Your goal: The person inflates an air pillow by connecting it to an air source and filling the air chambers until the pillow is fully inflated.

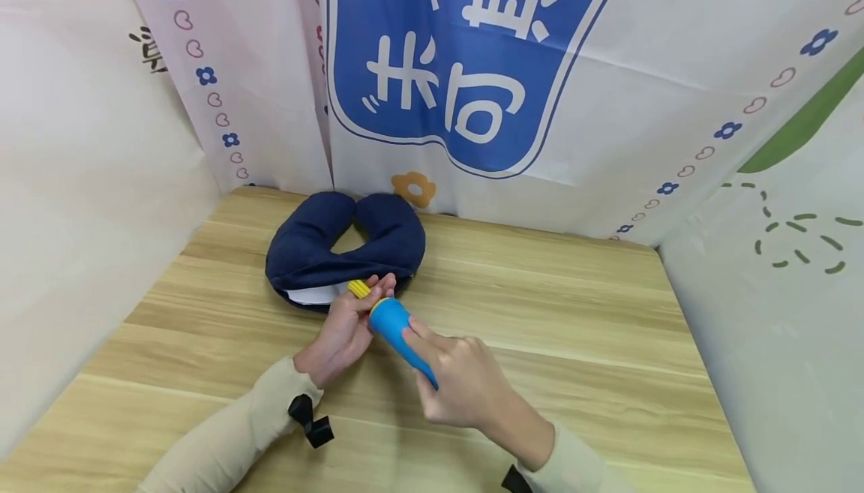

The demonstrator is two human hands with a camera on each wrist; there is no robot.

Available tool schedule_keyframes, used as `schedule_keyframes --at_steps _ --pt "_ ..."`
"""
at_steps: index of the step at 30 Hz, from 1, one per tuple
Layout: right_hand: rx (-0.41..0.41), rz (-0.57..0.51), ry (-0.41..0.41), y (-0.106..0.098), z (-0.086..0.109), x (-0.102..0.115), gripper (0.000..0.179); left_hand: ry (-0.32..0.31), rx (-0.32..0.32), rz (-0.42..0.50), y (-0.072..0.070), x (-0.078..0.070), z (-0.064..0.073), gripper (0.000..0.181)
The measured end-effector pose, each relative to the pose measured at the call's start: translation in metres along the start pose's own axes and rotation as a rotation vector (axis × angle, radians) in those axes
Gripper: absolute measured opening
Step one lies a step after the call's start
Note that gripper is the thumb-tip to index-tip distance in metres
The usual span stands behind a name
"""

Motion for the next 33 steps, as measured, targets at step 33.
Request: schedule_keyframes --at_steps 33 --pt "0.075 -0.002 0.013 -0.008 -0.002 -0.013 0.054 0.046 -0.021 -0.01 0.003 0.008 -0.006 0.022"
Point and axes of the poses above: each hand's wrist, its own z-axis away from the middle knuckle, its own y-axis out of the palm, x = y × z, the point moved 4 cm from there along -z, towards the middle knuckle, and after that the axes turned 3 degrees about x, right-handed, at the moved point
